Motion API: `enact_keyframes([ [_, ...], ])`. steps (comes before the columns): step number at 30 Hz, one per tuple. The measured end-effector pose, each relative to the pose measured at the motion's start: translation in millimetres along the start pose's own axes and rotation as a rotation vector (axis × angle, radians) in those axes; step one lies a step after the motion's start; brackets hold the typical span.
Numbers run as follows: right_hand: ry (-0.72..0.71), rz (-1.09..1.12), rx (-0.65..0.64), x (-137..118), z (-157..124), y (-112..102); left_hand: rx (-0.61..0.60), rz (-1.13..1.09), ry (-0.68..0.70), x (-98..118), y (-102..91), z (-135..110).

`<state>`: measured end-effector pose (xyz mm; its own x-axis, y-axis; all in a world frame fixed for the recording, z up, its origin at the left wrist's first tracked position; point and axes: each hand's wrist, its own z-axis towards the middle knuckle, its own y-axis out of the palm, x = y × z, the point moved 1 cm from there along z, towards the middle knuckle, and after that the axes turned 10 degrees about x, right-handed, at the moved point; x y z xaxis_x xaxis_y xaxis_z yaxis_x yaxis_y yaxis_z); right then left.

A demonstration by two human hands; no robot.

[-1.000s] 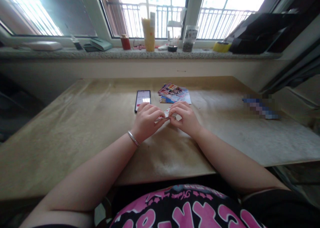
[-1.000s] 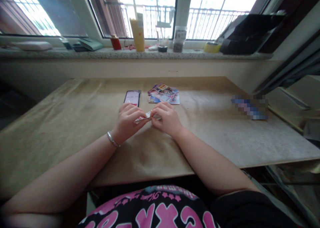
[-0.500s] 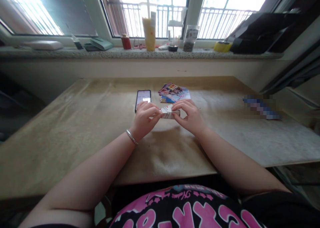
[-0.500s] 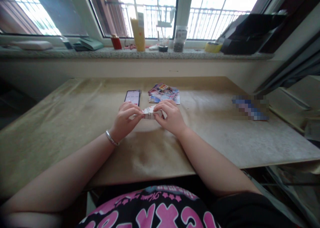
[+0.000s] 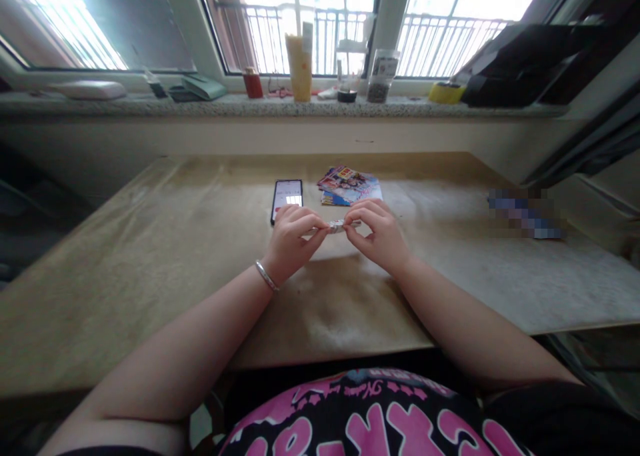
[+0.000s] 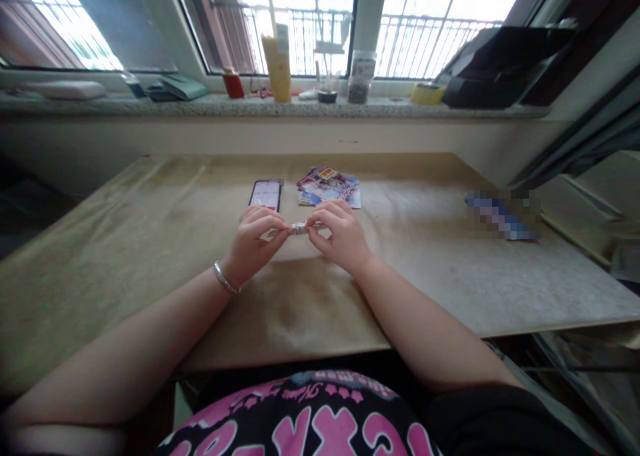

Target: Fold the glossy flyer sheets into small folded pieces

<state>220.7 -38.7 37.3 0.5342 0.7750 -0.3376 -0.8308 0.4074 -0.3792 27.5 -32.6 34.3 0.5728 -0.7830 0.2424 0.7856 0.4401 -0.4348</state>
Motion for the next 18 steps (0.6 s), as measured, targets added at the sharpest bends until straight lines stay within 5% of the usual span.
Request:
enact_keyframes([
  [18,0.017,0.039,-0.005,-3.9,-1.6,3.2,0.044,0.068,0.067,3.7,-0.5,-0.7],
])
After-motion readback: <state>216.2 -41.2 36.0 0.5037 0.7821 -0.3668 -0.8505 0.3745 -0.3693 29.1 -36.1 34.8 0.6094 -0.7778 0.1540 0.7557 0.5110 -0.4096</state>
